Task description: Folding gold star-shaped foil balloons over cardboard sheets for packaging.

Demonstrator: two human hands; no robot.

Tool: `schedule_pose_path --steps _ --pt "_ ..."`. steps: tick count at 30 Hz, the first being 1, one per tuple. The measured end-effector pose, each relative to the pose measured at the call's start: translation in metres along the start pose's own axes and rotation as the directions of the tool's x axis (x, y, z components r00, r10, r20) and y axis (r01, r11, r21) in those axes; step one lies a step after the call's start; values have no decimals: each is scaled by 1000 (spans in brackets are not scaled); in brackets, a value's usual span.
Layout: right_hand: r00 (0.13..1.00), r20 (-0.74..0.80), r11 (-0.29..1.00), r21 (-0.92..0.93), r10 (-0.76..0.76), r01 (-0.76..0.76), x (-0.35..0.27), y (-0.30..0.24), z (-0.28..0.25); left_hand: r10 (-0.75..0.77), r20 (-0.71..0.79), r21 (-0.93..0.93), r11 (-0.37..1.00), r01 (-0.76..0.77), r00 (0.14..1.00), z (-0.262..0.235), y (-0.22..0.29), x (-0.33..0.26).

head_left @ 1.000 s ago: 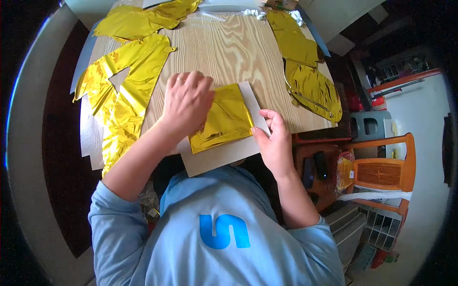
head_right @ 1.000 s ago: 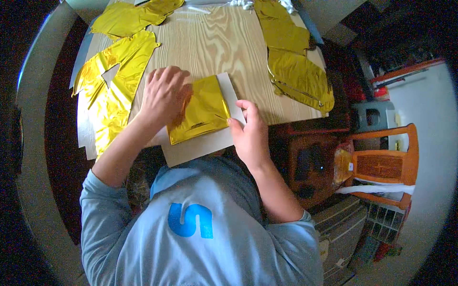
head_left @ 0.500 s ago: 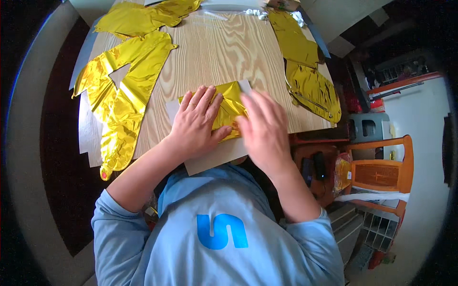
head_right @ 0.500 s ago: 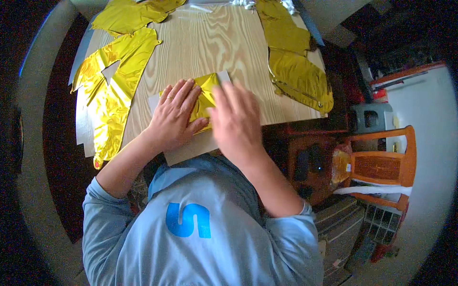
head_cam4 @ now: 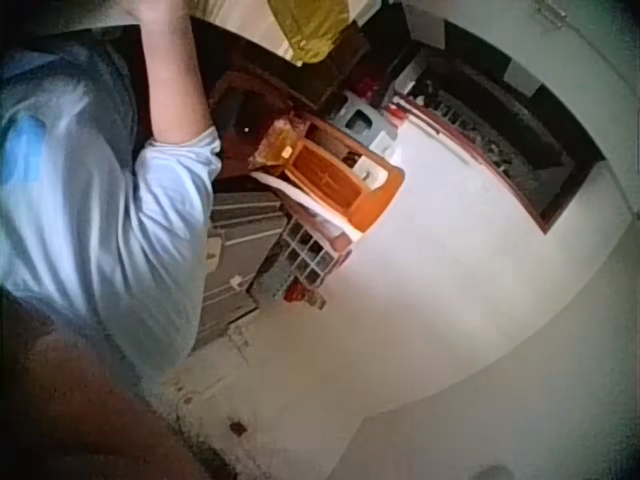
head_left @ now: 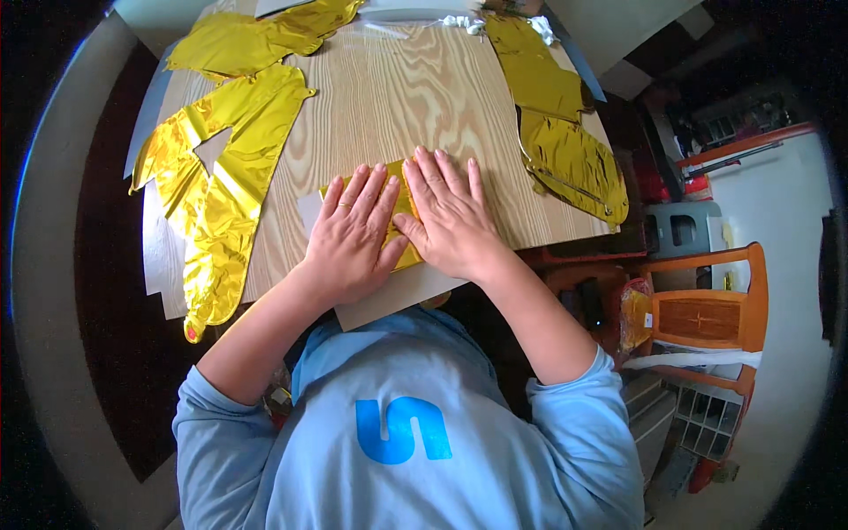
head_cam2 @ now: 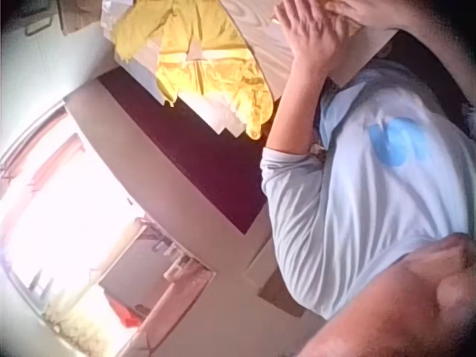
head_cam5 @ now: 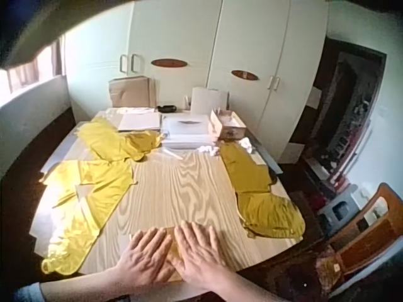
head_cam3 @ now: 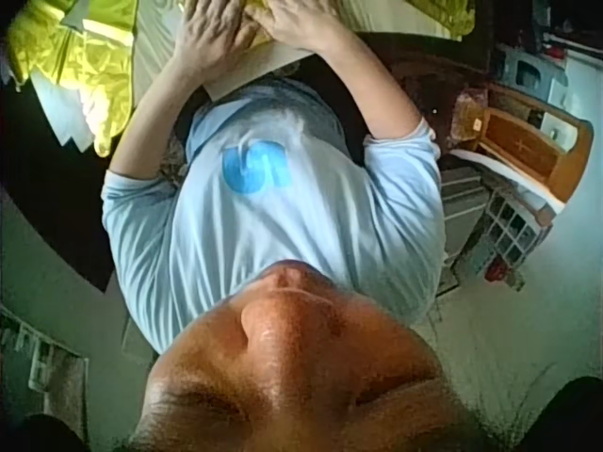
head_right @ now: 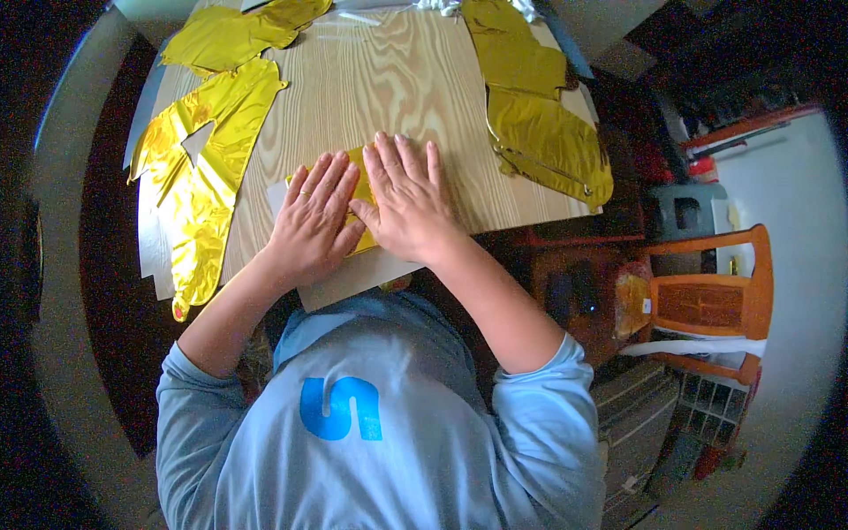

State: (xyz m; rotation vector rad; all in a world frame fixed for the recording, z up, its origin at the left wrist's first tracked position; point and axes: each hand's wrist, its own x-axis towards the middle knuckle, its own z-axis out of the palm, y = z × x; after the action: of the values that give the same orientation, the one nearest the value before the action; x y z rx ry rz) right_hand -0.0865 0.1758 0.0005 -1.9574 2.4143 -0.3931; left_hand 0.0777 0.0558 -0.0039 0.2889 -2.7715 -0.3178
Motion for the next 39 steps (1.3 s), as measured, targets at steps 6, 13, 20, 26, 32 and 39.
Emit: schedule_pose_path --steps 6,13,20,26,32,39 --pt "1000 8 999 -35 -10 10 2 0 3 -131 64 1 991 132 989 -9 10 4" --pt "997 78 995 -104 7 1 4 0 0 -260 -23 -4 966 260 965 -2 46 29" --pt "999 -40 1000 -4 -31 31 1 -1 -1 -350 -58 171 919 355 935 -1 24 -16" --pt "999 -36 1000 -11 -27 27 1 -4 -1 -358 54 79 932 353 932 -16 15 -27" --pt "999 -28 999 -21 -26 25 1 -3 0 -501 102 -463 741 487 860 -70 -24 -30" --pt "1000 -15 999 -34 -25 24 0 -2 1 -315 -45 -7 949 315 948 -12 35 3"
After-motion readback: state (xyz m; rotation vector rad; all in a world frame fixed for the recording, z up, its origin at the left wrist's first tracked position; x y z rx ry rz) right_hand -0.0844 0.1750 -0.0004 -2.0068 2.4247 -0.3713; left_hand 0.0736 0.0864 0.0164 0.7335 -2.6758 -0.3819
